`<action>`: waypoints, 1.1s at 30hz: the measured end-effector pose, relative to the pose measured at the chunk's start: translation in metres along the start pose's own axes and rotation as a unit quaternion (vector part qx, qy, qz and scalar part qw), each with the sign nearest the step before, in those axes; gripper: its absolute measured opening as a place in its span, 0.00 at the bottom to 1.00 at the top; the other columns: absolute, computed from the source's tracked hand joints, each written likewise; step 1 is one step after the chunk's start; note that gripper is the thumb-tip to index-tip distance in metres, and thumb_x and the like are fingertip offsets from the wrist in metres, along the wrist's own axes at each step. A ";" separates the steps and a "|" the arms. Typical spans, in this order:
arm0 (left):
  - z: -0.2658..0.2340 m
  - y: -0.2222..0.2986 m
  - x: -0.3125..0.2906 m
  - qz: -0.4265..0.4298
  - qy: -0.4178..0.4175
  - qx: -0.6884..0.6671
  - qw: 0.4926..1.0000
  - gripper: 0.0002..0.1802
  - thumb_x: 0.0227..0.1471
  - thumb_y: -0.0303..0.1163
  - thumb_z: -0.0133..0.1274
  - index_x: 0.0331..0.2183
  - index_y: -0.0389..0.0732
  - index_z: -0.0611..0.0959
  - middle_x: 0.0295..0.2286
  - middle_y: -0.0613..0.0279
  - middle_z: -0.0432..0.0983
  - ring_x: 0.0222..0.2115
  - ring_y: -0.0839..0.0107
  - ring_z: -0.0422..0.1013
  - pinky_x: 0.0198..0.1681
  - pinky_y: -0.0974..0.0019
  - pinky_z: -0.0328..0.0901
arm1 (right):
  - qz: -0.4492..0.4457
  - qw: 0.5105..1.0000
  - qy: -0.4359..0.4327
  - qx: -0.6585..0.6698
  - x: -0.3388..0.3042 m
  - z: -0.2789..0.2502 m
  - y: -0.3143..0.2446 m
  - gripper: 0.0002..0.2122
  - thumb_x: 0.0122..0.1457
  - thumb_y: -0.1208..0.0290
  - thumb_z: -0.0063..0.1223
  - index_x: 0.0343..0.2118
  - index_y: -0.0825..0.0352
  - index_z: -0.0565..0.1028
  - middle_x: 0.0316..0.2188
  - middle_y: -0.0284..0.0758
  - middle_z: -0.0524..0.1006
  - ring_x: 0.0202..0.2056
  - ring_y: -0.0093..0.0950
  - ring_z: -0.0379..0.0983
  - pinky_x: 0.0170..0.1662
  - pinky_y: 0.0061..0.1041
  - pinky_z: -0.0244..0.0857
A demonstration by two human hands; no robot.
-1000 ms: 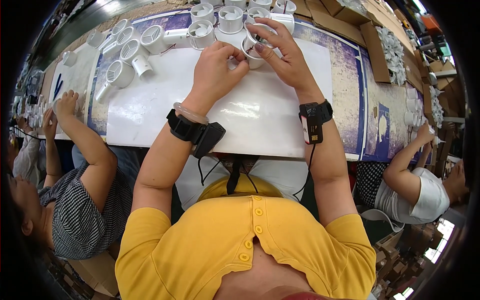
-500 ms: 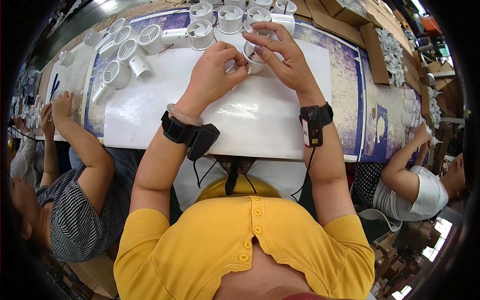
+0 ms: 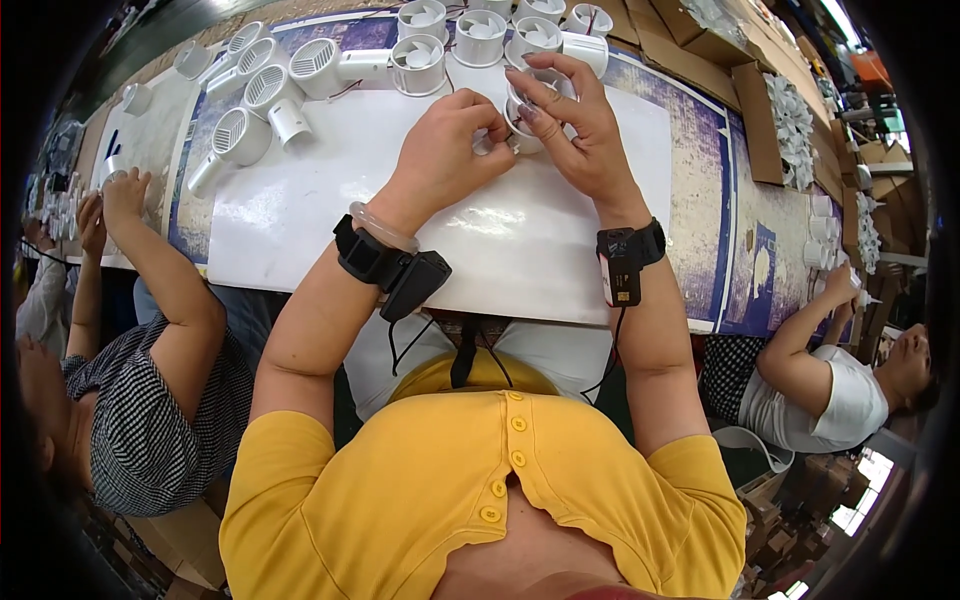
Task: The person assembles a fan by inserting a motor and wires into a white plastic housing, threading the wires through a side opening, and snapping a cover piece into place. After scratching their arm, they pick up another housing and motor to repeat the process.
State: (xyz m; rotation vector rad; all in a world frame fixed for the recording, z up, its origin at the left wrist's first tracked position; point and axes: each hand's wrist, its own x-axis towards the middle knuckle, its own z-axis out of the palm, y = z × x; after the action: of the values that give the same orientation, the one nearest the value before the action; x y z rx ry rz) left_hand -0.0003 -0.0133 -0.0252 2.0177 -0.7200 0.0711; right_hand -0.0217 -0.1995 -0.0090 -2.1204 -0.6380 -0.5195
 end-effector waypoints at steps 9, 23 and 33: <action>-0.008 -0.004 -0.001 0.015 -0.053 -0.013 0.998 0.06 0.36 0.30 0.57 0.20 0.38 0.78 0.32 0.59 0.73 0.34 0.61 0.70 0.38 0.64 0.66 | -0.036 0.994 -0.037 -0.094 -0.002 -0.007 0.004 0.17 0.54 0.71 0.54 0.48 0.54 0.77 0.54 0.33 0.67 0.57 0.35 0.58 0.61 0.36 0.48; -0.023 -0.005 0.000 -0.013 -0.158 -0.103 0.982 0.08 0.41 0.32 0.56 0.24 0.38 0.78 0.35 0.59 0.73 0.38 0.65 0.69 0.41 0.68 0.64 | 0.069 0.990 -0.114 0.049 -0.011 -0.018 0.011 0.26 0.50 0.66 0.60 0.55 0.55 0.70 0.57 0.32 0.67 0.58 0.34 0.60 0.62 0.31 0.51; 0.002 0.003 0.006 -0.152 -0.129 -0.521 0.830 0.30 0.61 0.46 0.43 0.56 0.37 0.59 0.43 0.58 0.69 0.43 0.71 0.69 0.44 0.67 0.67 | 0.097 0.924 -0.068 0.362 -0.006 -0.014 0.003 0.24 0.61 0.57 0.48 0.55 0.68 0.67 0.53 0.36 0.70 0.55 0.29 0.64 0.59 0.27 0.54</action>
State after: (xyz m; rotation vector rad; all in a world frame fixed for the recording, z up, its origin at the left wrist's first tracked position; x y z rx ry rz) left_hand 0.0026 -0.0184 -0.0218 1.0431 -0.4224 -0.6633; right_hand -0.0260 -0.2140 -0.0065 -1.4907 -0.5738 -0.0023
